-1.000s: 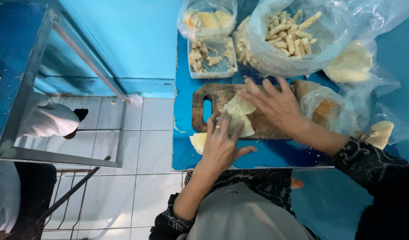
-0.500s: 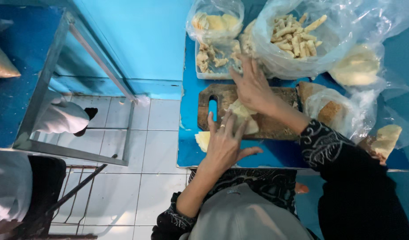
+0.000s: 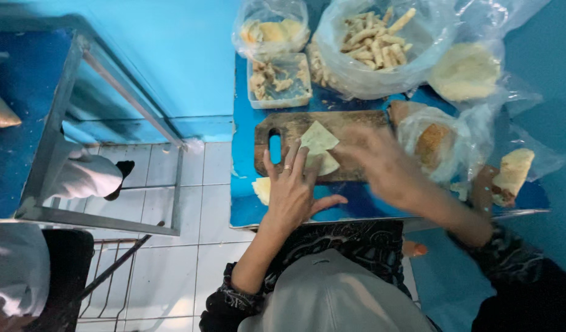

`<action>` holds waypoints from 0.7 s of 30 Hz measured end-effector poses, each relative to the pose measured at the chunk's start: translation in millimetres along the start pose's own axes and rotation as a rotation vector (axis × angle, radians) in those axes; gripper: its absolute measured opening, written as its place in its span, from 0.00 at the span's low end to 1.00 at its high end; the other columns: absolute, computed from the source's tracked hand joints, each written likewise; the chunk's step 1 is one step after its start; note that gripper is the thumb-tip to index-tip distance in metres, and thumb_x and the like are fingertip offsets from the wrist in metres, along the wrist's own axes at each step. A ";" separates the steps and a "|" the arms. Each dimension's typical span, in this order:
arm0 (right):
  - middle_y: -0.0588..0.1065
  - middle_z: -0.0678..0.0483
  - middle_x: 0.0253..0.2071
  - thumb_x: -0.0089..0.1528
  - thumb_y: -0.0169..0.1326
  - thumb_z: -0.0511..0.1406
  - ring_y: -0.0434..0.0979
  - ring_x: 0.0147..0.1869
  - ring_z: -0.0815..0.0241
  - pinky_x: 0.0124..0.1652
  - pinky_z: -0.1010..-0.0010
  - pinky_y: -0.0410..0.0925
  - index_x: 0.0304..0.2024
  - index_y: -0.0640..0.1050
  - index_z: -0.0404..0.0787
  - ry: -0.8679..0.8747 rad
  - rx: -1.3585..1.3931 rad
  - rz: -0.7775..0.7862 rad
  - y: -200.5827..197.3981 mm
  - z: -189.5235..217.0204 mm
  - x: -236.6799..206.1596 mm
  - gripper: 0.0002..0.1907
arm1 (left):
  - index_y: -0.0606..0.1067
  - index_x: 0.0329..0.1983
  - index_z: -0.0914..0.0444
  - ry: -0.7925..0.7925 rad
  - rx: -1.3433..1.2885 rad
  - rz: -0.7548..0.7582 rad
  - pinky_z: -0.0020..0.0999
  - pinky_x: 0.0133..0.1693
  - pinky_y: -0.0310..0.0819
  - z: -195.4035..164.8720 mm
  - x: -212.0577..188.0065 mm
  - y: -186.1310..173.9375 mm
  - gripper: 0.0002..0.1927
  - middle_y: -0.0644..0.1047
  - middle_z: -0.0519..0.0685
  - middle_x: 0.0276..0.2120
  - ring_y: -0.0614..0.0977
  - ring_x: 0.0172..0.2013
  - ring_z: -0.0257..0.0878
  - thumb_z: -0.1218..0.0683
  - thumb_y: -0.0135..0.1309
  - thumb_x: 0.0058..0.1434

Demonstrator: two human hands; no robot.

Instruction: The person folds thin square dough pieces on a wooden cutting board, pressing the folds closed by hand and setting finished folded pieces aside. At one point they cut a dough piece with a knife, and they reach into plastic bags of dough and filling around the board as they work.

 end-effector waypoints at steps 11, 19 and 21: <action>0.79 0.46 0.50 0.62 0.57 0.30 0.77 0.53 0.43 0.50 0.56 0.69 0.57 0.75 0.38 0.226 0.140 -0.239 36.1 -5.3 -26.4 0.19 | 0.78 0.56 0.66 0.053 0.112 0.071 0.73 0.66 0.35 -15.7 -7.7 -0.4 0.47 0.75 0.56 0.53 0.72 0.63 0.53 0.23 0.55 0.53; 0.81 0.53 0.42 0.60 0.58 0.29 0.78 0.46 0.47 0.48 0.55 0.68 0.58 0.76 0.40 0.239 0.180 -0.276 48.0 -0.3 -5.0 0.22 | 0.76 0.62 0.69 0.016 0.087 0.059 0.74 0.67 0.34 -21.7 -8.8 -1.5 0.52 0.75 0.58 0.54 0.71 0.65 0.54 0.22 0.54 0.53; 0.80 0.50 0.44 0.59 0.59 0.30 0.78 0.48 0.46 0.48 0.55 0.68 0.58 0.76 0.40 0.232 0.130 -0.328 48.2 1.3 -9.6 0.23 | 0.76 0.58 0.71 0.002 0.086 0.059 0.74 0.67 0.33 -20.4 -10.8 -0.8 0.51 0.75 0.57 0.55 0.72 0.65 0.54 0.22 0.54 0.55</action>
Point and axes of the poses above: each hand's wrist, its own x-axis towards the middle knuckle, its own y-axis out of the palm, z = x × y, the point moved 4 cm from there along x, towards the middle knuckle
